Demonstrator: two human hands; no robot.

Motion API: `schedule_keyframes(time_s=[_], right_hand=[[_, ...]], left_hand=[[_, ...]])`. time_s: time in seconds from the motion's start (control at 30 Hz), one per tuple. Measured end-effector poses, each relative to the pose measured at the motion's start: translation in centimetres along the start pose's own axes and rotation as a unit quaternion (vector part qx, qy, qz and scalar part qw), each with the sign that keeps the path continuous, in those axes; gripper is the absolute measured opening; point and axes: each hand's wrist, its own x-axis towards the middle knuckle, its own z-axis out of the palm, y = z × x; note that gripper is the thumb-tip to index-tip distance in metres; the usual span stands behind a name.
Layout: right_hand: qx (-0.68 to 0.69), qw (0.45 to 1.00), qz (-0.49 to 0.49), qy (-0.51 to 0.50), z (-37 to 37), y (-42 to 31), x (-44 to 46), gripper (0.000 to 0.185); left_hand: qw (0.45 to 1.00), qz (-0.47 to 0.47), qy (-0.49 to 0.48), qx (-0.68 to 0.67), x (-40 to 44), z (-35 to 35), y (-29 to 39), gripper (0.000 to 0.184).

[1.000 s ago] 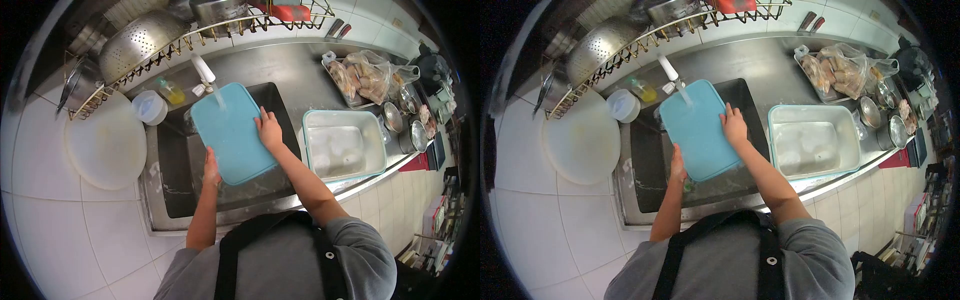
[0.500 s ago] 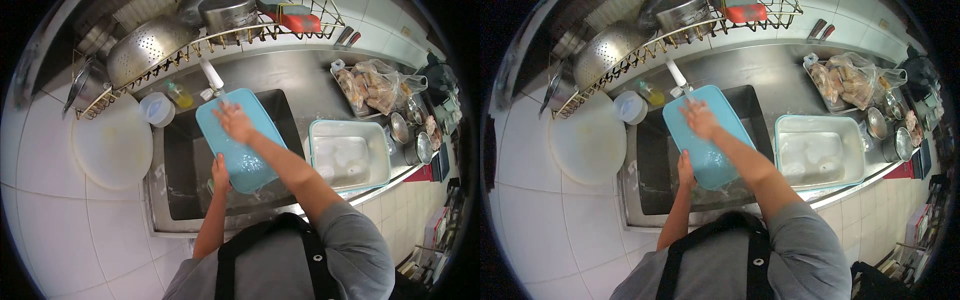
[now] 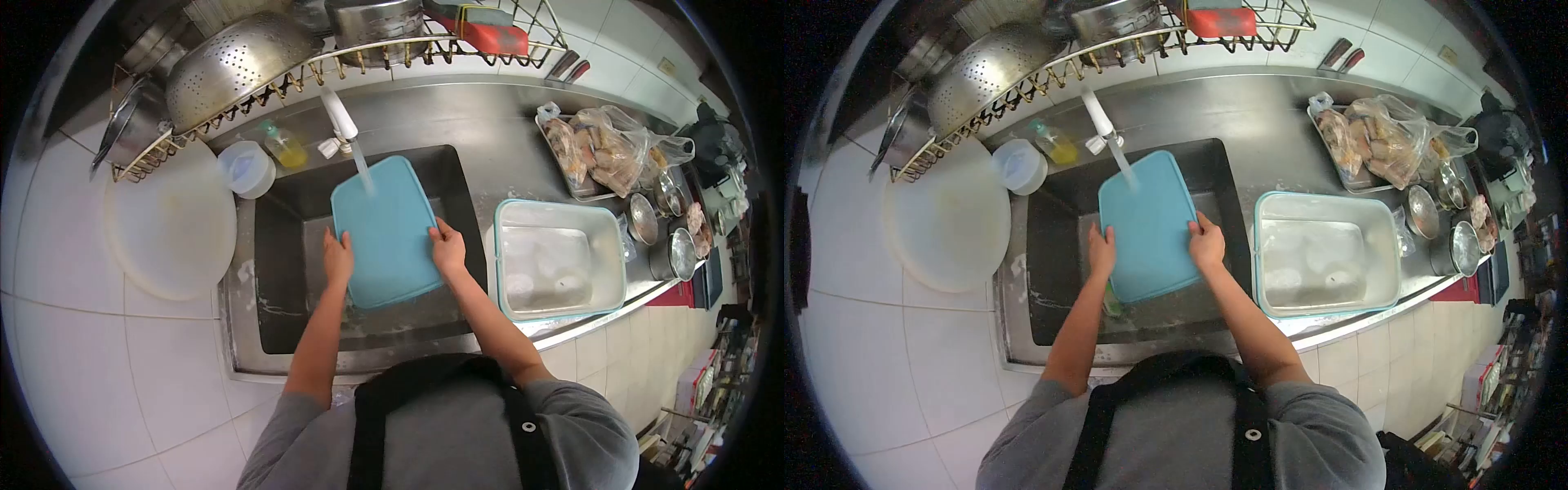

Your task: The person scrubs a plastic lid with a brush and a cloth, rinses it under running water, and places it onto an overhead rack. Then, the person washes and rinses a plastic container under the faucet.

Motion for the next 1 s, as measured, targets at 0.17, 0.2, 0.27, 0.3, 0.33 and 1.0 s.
schedule_keyframes(time_s=[0.17,0.2,0.27,0.3,0.33,1.0], right_hand=[[0.132,0.987,-0.009,-0.090,-0.7,1.2,-2.3,0.039],[0.170,0.977,-0.016,-0.127,-1.3,-0.6,-3.3,0.039],[0.230,0.963,-0.015,-0.137,-0.4,-0.3,-3.4,0.040],[0.260,0.955,-0.014,-0.142,0.1,-0.1,-3.3,0.040],[0.288,0.948,-0.009,-0.137,0.4,-0.3,-3.2,0.040],[0.306,0.939,-0.061,-0.143,-0.2,-2.3,0.0,0.037]], left_hand=[[0.971,0.070,0.015,0.228,5.3,1.6,4.3,0.066],[0.969,0.086,0.045,0.227,6.4,2.2,5.9,0.067],[0.955,0.147,0.050,0.251,6.3,1.9,10.7,0.066],[0.942,0.193,0.024,0.275,5.5,1.3,13.7,0.065],[0.927,0.262,0.047,0.263,5.0,2.2,14.7,0.063],[0.938,0.131,0.170,0.274,6.0,-4.8,11.3,0.064]])
